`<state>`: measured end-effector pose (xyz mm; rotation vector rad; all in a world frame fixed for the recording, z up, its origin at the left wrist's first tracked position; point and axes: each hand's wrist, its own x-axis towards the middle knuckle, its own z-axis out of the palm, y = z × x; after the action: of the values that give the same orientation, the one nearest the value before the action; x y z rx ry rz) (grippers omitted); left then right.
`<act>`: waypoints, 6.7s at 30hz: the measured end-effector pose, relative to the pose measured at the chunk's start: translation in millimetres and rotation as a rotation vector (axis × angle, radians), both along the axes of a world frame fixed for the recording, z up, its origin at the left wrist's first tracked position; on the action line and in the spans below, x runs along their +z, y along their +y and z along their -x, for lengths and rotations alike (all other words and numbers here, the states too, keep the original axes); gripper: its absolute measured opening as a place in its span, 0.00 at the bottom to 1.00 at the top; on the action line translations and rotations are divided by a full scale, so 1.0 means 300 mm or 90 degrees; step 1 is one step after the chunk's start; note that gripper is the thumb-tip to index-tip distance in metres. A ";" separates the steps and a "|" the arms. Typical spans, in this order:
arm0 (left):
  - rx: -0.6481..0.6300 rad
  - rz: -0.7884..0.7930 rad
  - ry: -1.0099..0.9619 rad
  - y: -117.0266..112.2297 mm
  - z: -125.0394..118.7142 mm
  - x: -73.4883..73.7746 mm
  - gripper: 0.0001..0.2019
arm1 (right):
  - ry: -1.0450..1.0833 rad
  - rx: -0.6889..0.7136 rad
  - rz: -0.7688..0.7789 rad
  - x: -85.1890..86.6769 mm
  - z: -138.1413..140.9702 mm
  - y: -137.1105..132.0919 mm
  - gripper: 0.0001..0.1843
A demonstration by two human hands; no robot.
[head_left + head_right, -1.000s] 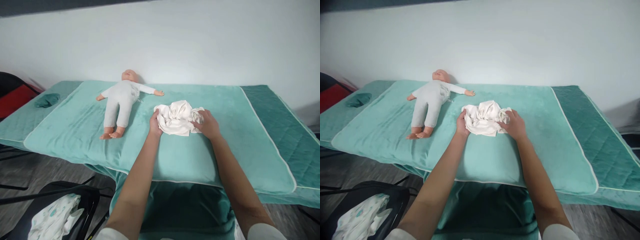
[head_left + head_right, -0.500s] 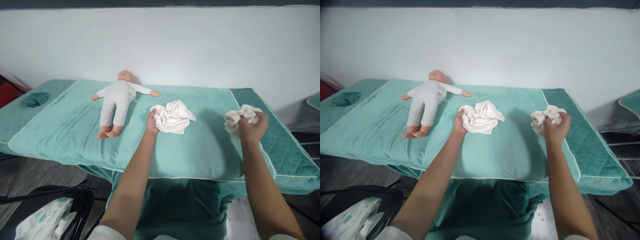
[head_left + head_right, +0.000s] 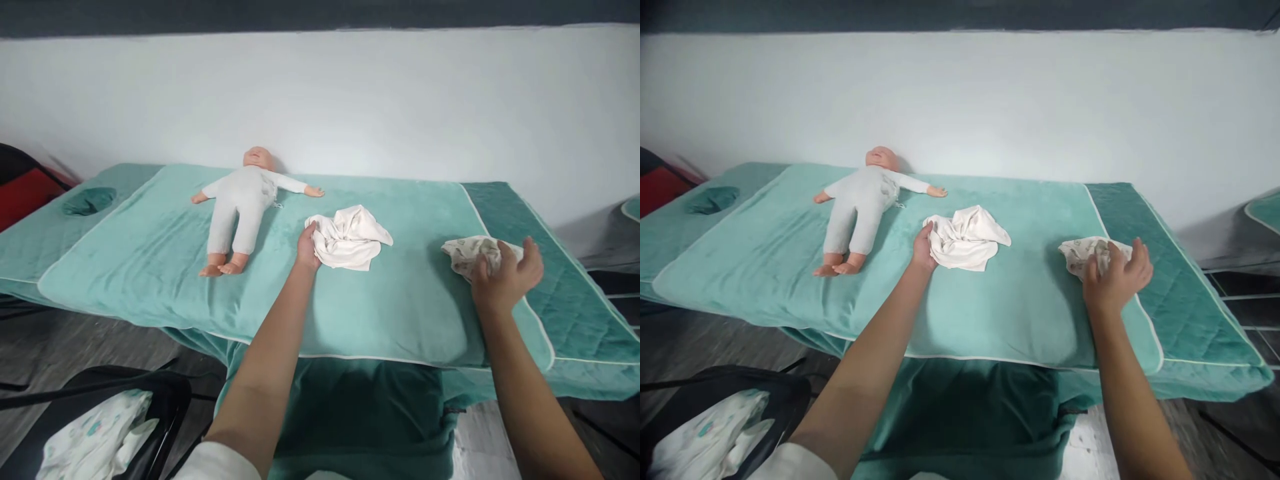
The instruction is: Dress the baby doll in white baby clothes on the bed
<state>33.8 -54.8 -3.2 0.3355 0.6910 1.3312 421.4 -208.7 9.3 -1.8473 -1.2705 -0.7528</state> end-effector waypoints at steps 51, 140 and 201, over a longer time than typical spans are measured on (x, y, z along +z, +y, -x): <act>0.041 -0.370 1.062 -0.221 0.300 0.506 0.02 | 0.154 0.382 0.477 0.576 0.327 0.208 0.17; -0.078 -0.302 1.405 -0.113 -0.053 0.018 0.29 | 0.138 0.657 0.509 0.031 0.557 0.153 0.28; 0.051 -0.329 1.312 -0.086 -0.048 0.001 0.19 | -0.034 0.380 0.429 -0.033 0.673 0.245 0.30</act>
<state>48.2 -80.7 -2.8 2.2348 1.9645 0.7827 219.4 -135.3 -0.6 -1.7634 -2.1549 -0.0363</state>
